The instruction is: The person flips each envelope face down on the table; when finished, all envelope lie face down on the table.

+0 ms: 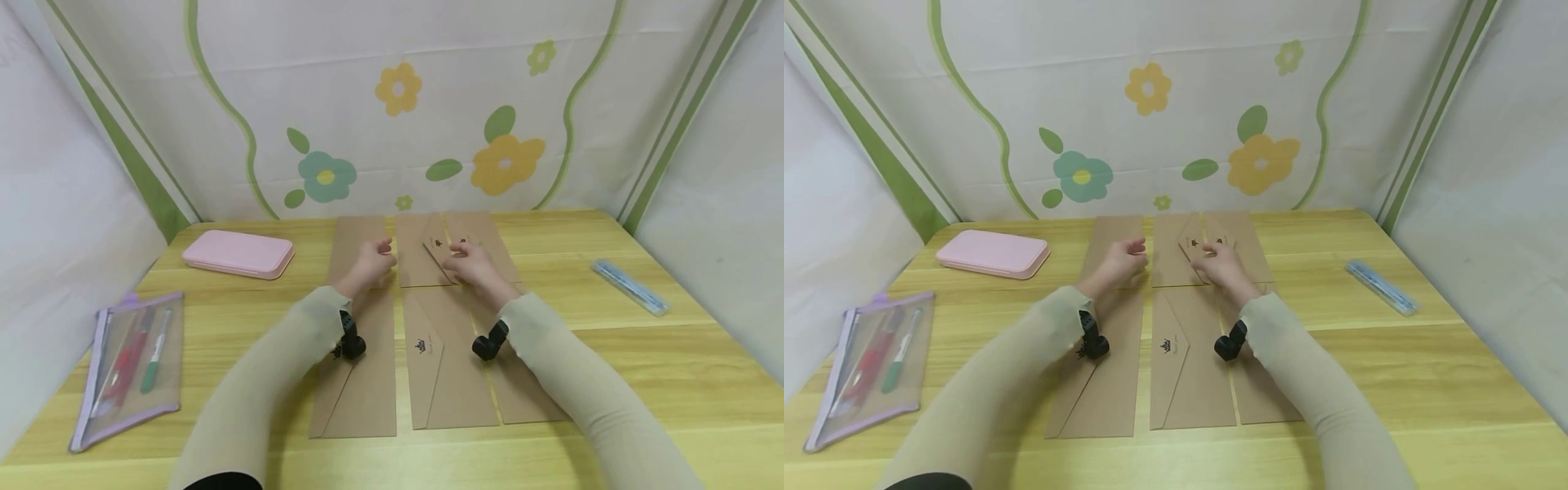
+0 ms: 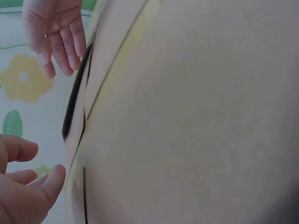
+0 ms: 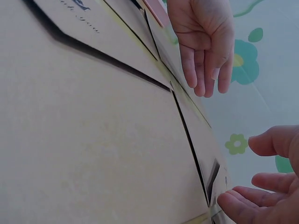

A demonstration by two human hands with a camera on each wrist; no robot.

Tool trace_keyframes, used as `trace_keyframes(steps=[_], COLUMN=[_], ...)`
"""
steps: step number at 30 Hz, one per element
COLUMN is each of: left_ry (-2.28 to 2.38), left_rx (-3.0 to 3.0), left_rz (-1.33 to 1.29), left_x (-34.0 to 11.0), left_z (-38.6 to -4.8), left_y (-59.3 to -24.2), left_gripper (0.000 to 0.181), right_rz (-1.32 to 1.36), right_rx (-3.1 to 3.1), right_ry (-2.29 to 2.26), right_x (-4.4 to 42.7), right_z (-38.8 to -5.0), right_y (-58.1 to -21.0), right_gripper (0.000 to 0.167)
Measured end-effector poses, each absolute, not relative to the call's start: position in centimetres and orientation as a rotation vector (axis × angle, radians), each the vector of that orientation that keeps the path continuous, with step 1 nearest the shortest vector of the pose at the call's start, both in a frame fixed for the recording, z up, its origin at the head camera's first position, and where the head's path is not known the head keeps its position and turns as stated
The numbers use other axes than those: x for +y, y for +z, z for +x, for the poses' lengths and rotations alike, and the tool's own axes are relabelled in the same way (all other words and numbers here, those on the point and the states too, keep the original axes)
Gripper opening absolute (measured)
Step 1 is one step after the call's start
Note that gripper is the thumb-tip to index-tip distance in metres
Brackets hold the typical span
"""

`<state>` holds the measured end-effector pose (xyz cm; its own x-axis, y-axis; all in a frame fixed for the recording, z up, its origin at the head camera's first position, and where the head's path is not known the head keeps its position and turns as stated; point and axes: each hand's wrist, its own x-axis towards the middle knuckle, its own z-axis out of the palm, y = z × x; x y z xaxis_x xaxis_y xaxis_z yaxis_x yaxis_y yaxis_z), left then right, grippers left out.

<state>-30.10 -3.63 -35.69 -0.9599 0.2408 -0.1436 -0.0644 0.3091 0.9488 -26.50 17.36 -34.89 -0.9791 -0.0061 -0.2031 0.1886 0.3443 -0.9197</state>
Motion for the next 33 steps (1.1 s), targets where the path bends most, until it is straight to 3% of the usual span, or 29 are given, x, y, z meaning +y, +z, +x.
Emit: trace_keyframes(steps=[15,33], left_ry=[1.648,2.032], left_rx=[2.346,2.143], left_rz=[0.071,-0.099], left_x=[-2.0,-1.9], left_z=[-30.1,-30.1], left_y=[-36.4,-37.2], left_gripper=[0.051,0.044], right_rz=[0.221,0.323], right_rx=[2.564,2.46], right_ry=[-1.553,-1.689], right_x=[17.0,16.4], right_z=[-26.6,-26.9], right_y=[-35.3,-35.4], right_gripper=[0.049,0.042])
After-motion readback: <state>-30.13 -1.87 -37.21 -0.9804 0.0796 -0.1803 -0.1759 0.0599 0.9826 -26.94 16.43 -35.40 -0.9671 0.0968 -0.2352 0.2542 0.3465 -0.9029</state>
